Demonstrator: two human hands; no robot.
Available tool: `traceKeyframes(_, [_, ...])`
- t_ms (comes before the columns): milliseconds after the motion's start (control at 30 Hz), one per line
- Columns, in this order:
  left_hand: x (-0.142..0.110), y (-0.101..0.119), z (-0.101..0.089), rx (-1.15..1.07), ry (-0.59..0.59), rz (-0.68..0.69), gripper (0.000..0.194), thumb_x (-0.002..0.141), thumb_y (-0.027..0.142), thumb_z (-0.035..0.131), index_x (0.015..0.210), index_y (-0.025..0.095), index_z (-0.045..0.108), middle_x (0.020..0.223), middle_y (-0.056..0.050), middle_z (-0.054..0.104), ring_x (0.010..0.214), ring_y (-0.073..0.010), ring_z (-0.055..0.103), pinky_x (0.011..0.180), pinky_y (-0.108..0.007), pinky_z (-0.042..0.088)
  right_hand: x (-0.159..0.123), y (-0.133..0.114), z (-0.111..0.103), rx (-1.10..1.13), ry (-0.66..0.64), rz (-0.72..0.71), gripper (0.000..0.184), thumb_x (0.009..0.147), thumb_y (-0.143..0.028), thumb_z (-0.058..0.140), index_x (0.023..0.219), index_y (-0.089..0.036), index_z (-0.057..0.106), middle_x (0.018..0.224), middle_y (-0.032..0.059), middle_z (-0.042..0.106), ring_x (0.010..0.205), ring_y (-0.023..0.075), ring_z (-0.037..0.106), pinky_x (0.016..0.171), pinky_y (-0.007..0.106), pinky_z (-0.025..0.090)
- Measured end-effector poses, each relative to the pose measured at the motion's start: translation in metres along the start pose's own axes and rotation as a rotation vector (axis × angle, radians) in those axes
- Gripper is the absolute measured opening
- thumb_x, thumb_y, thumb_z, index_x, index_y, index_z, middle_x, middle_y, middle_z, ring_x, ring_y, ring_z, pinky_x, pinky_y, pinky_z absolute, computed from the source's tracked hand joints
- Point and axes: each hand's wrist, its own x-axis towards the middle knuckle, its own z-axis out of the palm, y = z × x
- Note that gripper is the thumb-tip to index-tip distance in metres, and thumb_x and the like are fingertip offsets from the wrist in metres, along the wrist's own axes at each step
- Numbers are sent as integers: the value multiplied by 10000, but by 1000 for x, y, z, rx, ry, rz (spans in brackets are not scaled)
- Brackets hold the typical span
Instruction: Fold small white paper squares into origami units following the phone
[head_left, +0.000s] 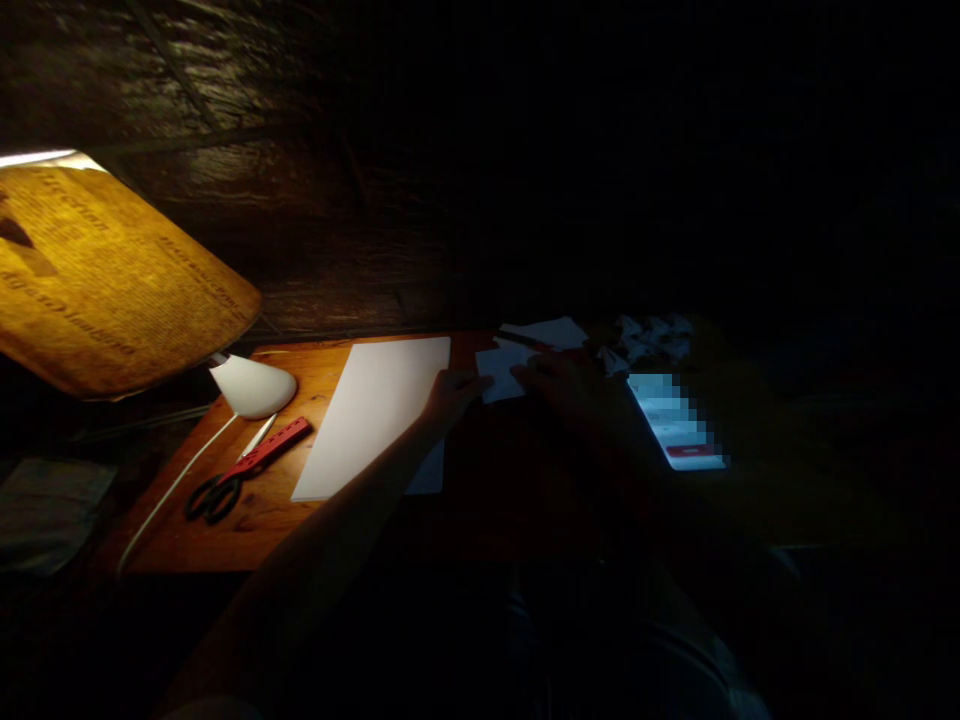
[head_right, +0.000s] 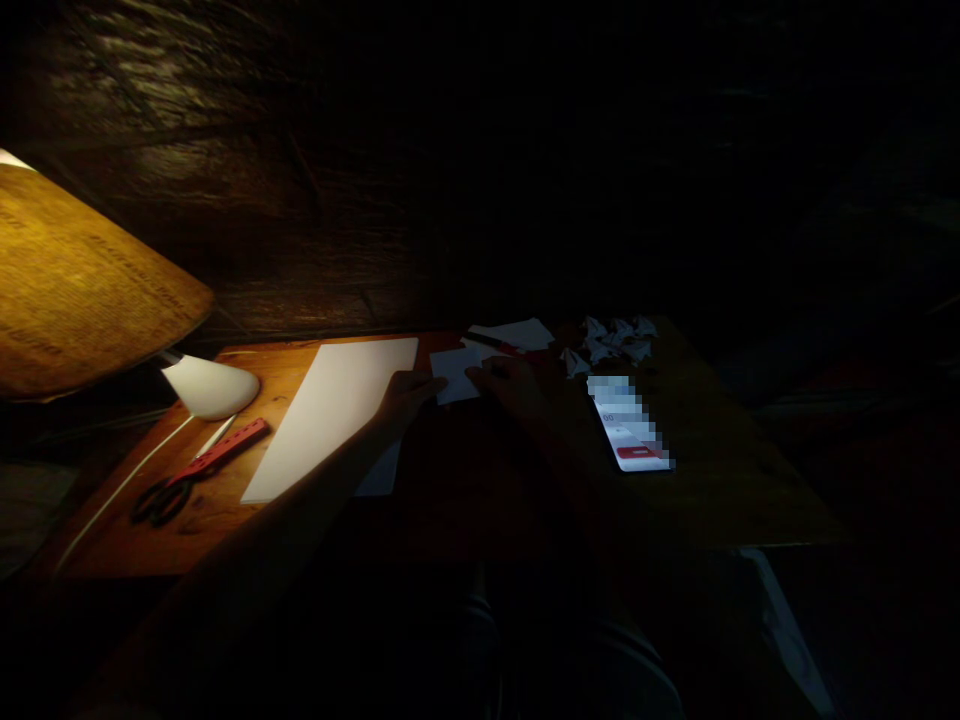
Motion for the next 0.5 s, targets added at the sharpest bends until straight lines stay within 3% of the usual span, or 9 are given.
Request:
traceKeyframes(333, [-1,-1,1,-82,95,26,442,687,554,771,567,148,644,536,13,539,527,-103,473,507,-228,333,3,11,2,112,-83,41,366,756,-574,711,688,-220,646,739,23,660,744,198,606,649,305,461])
traceKeyframes(500, [-3,3,2,-105,98,5,440,682,552,778,574,147,643,559,4,562,547,-110,494,514,-229,350,3,10,3,-6,-25,37,406,769,-613,675,679,-220,624,739,32,656,752,200,595,651,304,443])
